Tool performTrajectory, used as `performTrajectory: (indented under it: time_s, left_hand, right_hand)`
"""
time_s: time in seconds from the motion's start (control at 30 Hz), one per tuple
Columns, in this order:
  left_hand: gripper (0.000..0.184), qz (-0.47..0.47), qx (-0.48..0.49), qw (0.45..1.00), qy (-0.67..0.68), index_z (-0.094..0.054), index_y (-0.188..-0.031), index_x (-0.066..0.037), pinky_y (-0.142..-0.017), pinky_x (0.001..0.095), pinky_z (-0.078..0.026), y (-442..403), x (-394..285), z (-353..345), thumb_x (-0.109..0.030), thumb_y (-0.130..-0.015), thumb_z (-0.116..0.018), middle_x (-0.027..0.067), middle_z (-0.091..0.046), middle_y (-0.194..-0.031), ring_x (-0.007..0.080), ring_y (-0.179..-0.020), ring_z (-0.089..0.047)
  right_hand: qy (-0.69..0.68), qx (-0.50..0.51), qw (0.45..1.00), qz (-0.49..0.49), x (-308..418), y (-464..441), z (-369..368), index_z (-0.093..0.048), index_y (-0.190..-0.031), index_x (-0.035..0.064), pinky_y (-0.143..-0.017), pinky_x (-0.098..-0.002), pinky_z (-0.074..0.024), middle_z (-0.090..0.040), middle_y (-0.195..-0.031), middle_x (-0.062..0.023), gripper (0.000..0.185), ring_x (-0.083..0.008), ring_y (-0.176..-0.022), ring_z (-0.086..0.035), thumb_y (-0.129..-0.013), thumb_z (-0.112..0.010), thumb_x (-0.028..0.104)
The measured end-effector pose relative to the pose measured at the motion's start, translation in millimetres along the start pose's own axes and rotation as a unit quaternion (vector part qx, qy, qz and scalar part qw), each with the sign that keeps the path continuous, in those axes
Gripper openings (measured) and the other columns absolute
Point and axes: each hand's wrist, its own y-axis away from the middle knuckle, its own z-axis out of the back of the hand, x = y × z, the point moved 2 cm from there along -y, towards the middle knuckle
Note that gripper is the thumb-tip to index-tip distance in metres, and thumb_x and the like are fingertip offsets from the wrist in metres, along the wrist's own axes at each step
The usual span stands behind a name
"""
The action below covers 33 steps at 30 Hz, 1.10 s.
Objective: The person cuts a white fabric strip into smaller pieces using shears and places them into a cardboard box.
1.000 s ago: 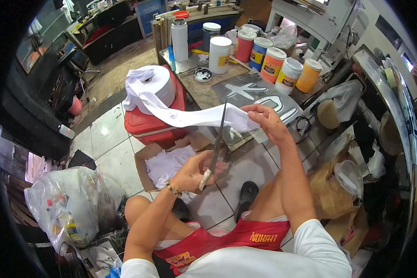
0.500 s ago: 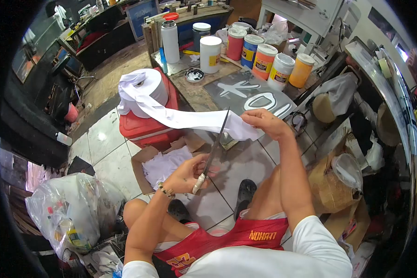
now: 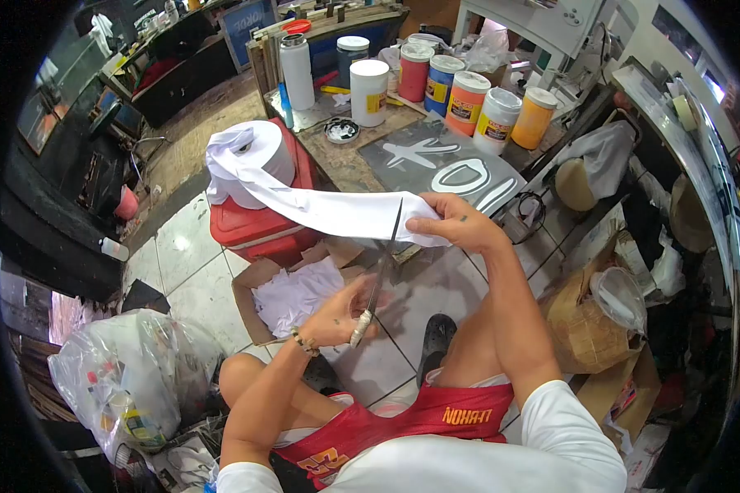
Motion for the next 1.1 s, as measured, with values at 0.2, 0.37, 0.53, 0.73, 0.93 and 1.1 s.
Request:
performTrajectory:
  time_s: [0.2,0.37,0.53,0.73,0.93,1.1]
  left_hand:
    - [0.086,0.011,0.009,0.998,0.069,-0.033,-0.142,-0.005,-0.092,0.0276,-0.047,-5,2,-11,-0.017,-0.074,-0.083,0.0133,-0.052,-0.136,0.0141,-0.118,-0.053]
    - [0.081,-0.017,0.02,0.994,0.103,-0.033,-0.142,-0.006,-0.077,0.0262,-0.051,-5,-1,-8,-0.014,-0.077,-0.081,0.0124,-0.05,-0.139,0.0142,-0.109,-0.057]
    - [0.068,-0.009,0.012,0.987,0.162,-0.038,-0.139,-0.007,-0.074,0.028,-0.053,-8,11,-4,-0.005,-0.082,-0.075,0.0163,-0.055,-0.133,0.0187,-0.108,-0.059]
    - [0.062,0.074,0.011,0.943,0.323,-0.041,-0.136,-0.006,-0.08,0.0349,-0.056,-13,13,-2,-0.003,-0.083,-0.073,0.0215,-0.058,-0.128,0.0269,-0.115,-0.058]
    - [0.044,-0.196,-0.059,0.979,-0.019,-0.046,-0.132,-0.007,-0.079,0.0382,-0.058,-9,-3,-15,-0.018,-0.093,-0.063,0.0228,-0.059,-0.125,0.0303,-0.11,-0.062]
    - [0.038,0.073,-0.045,0.949,0.302,-0.053,-0.128,-0.01,-0.071,0.0368,-0.058,-12,6,-6,-0.035,-0.1,-0.049,0.0216,-0.062,-0.121,0.0286,-0.109,-0.062]
  right_hand:
    - [0.022,-0.005,1.0,0.009,-3,1,-3,-0.062,-0.117,-0.0012,-0.077,-0.0243,-0.0472,-0.066,-0.1,-0.0018,0.038,-0.0071,-0.088,-0.058,-0.09,-0.07,0.023]
    - [0.014,-0.011,1.0,0.021,-4,-2,-13,-0.063,-0.115,-0.0016,-0.076,-0.025,-0.0479,-0.066,-0.099,-0.0026,0.037,-0.0073,-0.087,-0.058,-0.089,-0.071,0.024]
    - [0.026,-0.06,0.998,0.026,7,-1,-19,-0.068,-0.106,-0.0014,-0.073,-0.0257,-0.0486,-0.067,-0.091,-0.0018,0.033,-0.0075,-0.08,-0.059,-0.086,-0.075,0.023]
    - [0.026,-0.098,0.994,0.03,8,-3,-19,-0.071,-0.098,0.0008,-0.063,-0.0244,-0.0457,-0.065,-0.082,-0.0003,0.024,-0.0073,-0.069,-0.055,-0.084,-0.076,0.019]
    - [0.037,-0.015,0.999,0.007,8,-1,-30,-0.069,-0.098,0.0005,-0.062,-0.0233,-0.0468,-0.064,-0.079,-0.0001,0.025,-0.0066,-0.068,-0.057,-0.086,-0.074,0.022]
    - [0.025,-0.06,0.998,0.021,9,-1,-24,-0.069,-0.098,0.0008,-0.062,-0.0239,-0.0467,-0.064,-0.081,0.0003,0.026,-0.0063,-0.07,-0.057,-0.086,-0.075,0.023]
